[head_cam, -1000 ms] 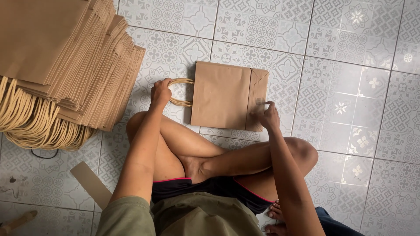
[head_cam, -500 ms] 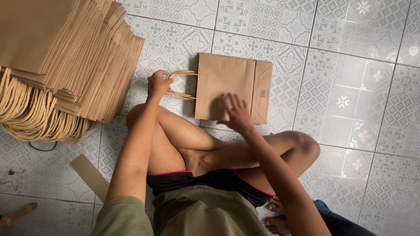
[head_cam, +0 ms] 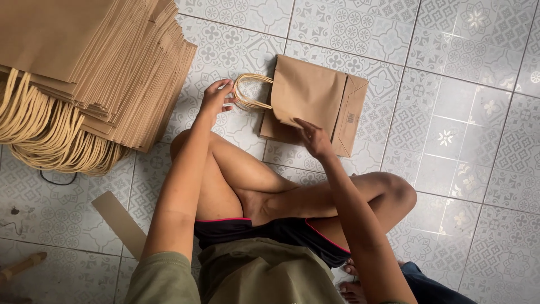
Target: The person is sitting on the floor and manually opening flat paper bags to shape them before restacking them.
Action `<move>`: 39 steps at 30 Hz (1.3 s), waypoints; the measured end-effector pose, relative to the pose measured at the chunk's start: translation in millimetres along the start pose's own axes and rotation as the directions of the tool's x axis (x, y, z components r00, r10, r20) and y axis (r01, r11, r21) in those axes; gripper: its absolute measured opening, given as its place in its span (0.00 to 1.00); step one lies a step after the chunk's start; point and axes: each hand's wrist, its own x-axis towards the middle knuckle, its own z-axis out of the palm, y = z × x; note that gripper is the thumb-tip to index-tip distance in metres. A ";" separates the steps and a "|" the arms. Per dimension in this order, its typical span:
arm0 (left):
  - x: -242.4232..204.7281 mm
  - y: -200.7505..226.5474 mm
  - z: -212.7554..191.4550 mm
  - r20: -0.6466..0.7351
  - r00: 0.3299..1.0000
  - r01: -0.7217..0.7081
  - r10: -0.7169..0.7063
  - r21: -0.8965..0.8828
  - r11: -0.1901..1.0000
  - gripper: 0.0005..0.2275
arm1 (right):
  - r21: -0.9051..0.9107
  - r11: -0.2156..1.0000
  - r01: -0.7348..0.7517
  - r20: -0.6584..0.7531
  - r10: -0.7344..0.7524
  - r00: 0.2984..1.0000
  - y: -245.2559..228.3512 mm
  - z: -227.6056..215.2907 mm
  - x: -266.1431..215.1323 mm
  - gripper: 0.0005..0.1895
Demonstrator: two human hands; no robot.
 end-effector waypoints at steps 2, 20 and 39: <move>27.6 -31.7 -1.7 -0.068 0.996 0.060 -0.059 0.020 0.998 0.22 | 0.063 0.997 -0.037 -0.034 0.039 0.999 -10.1 -8.9 3.5 0.20; -45.7 -60.0 70.3 0.299 0.929 0.153 -0.216 0.220 0.963 0.17 | -0.317 0.947 0.047 -0.032 -0.060 0.998 -20.6 16.2 -6.2 0.37; -80.4 -47.0 78.4 0.496 0.860 0.136 -0.123 0.011 0.991 0.20 | 0.276 0.943 -0.184 -0.113 0.222 0.968 -61.4 -19.9 -6.1 0.23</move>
